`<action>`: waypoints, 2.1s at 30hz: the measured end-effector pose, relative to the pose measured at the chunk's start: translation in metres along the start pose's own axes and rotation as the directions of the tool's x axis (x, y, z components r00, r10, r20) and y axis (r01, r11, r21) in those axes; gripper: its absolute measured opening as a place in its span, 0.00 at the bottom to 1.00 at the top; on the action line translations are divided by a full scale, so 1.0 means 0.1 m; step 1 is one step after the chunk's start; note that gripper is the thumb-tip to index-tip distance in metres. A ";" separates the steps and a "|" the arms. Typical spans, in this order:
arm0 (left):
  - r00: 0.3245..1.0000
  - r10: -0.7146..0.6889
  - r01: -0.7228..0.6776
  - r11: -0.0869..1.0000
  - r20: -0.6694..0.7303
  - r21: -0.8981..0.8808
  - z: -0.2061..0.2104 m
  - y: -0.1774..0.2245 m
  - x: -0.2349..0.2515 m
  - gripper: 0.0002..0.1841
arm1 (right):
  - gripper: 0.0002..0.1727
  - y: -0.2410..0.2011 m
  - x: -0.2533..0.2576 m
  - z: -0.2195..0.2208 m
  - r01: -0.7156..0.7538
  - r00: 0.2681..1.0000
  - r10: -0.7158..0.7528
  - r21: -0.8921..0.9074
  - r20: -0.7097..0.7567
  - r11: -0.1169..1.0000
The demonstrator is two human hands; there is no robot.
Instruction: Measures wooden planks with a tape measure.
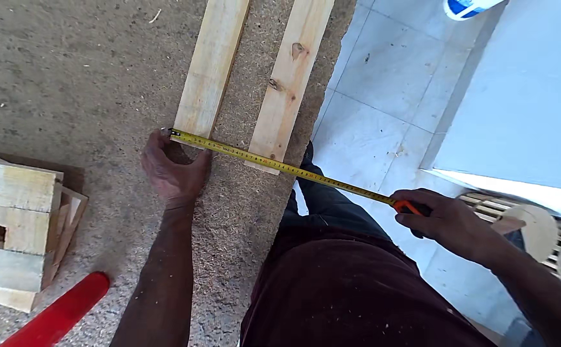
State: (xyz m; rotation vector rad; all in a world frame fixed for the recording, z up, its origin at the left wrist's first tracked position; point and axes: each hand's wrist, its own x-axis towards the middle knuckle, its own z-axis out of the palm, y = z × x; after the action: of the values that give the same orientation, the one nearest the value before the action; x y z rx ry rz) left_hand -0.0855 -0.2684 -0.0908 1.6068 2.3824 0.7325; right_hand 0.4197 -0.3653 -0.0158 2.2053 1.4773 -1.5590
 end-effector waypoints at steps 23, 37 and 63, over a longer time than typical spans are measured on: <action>1.000 -0.029 0.028 0.998 0.009 0.050 0.01 -0.01 0.01 0.60 | 0.19 0.05 0.04 0.01 0.028 0.999 -0.029 -0.030 -0.020 0.999; 0.999 -0.043 0.041 0.997 0.020 0.068 0.00 0.01 0.00 0.58 | 0.24 0.44 -0.23 -0.45 0.055 0.995 -0.053 -0.023 0.080 0.998; 1.000 -0.018 0.018 0.998 0.010 0.066 0.01 -0.01 0.01 0.57 | 0.22 0.40 -0.24 -0.49 -0.027 1.000 0.027 -0.042 0.015 0.999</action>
State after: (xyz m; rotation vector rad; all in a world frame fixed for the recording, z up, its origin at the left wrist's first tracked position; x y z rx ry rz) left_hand -0.0866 -0.2675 -0.0922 1.6074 2.4342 0.6473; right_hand 0.4815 -0.3763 0.0084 2.1765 1.4559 -1.5191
